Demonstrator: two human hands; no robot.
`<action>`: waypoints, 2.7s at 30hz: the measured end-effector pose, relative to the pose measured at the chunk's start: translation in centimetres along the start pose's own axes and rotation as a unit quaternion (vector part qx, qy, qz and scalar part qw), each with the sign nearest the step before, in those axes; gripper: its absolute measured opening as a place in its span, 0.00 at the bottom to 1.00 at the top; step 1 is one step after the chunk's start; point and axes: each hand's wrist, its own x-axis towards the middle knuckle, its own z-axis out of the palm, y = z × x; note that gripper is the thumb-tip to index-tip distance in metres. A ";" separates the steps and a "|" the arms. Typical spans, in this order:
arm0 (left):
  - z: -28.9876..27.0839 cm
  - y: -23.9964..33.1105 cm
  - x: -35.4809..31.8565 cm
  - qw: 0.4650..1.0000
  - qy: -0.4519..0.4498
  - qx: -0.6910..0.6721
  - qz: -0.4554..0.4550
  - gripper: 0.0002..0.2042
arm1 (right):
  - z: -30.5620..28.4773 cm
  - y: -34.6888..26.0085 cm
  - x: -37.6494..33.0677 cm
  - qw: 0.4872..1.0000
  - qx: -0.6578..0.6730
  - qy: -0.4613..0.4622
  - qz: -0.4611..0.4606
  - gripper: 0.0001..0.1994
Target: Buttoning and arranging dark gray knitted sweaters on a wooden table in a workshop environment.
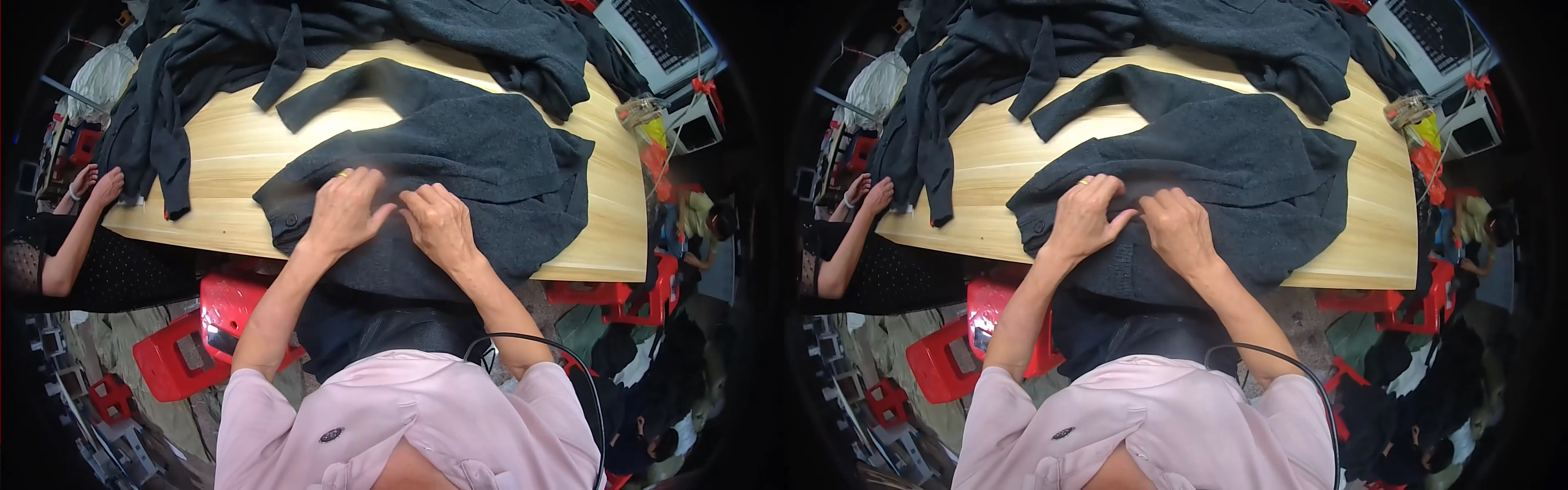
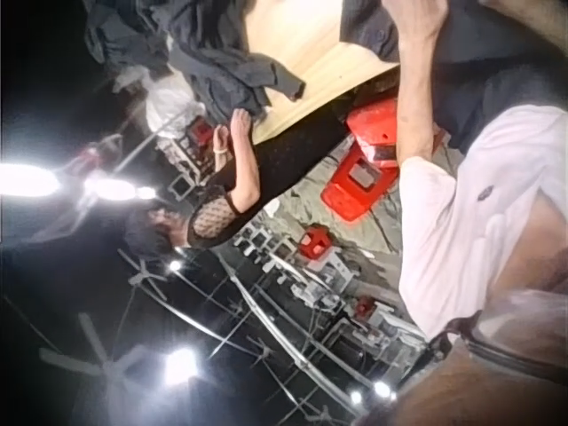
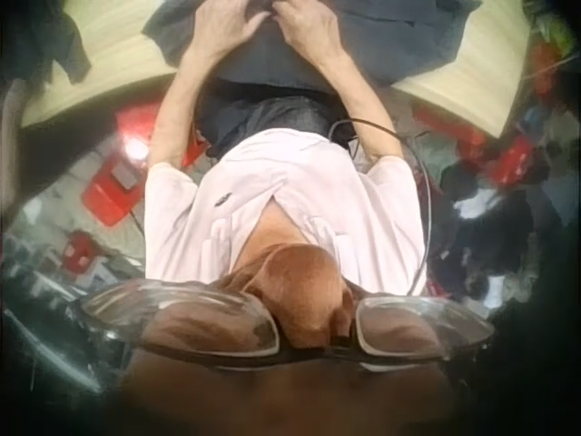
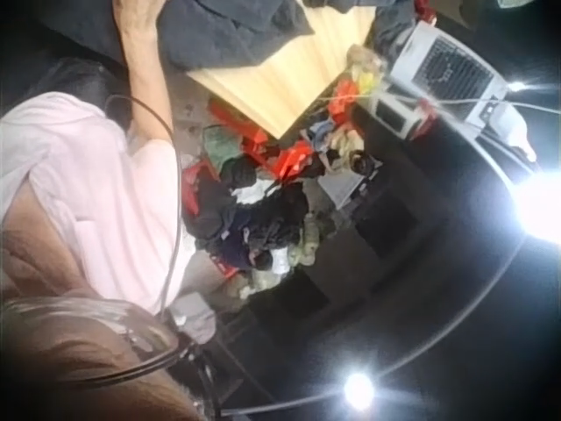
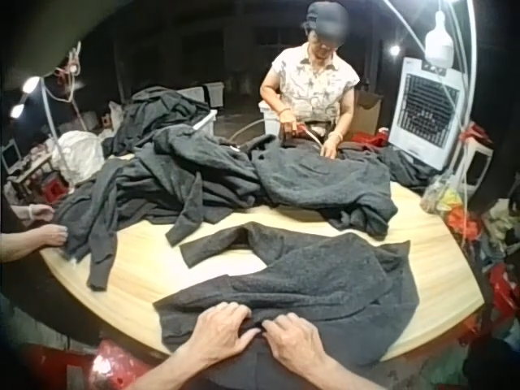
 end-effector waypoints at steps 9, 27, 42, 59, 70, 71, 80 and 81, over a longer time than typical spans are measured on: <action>1.6 0.6 2.8 0.995 0.095 -0.023 0.008 0.09 | -0.3 0.4 2.1 0.993 -0.055 0.020 -0.106 0.13; 5.0 0.4 2.2 0.994 0.082 -0.062 -0.029 0.04 | 1.1 2.9 0.6 0.987 -0.079 0.086 -0.111 0.08; 5.3 -0.3 2.0 0.991 0.000 -0.132 -0.030 0.07 | 0.2 3.0 -0.3 0.981 -0.035 0.141 -0.131 0.04; 5.1 -1.1 1.1 0.945 0.027 -0.325 -0.002 0.13 | 2.0 3.5 -0.9 0.987 -0.030 0.122 -0.105 0.03; 6.0 -1.0 1.7 0.935 0.057 -0.343 -0.067 0.07 | 2.0 4.5 0.4 0.987 0.154 0.040 -0.023 0.09; 6.1 -1.1 1.3 0.935 0.059 -0.343 -0.070 0.07 | 2.3 4.4 0.5 0.988 0.147 0.037 0.006 0.09; 3.3 -5.6 1.3 0.967 0.195 -0.122 0.111 0.02 | 4.9 0.4 4.9 0.986 0.148 0.078 -0.019 0.04; 3.0 -6.0 0.7 0.981 0.125 -0.099 0.107 0.04 | 4.4 0.2 4.9 0.987 0.128 0.089 -0.038 0.03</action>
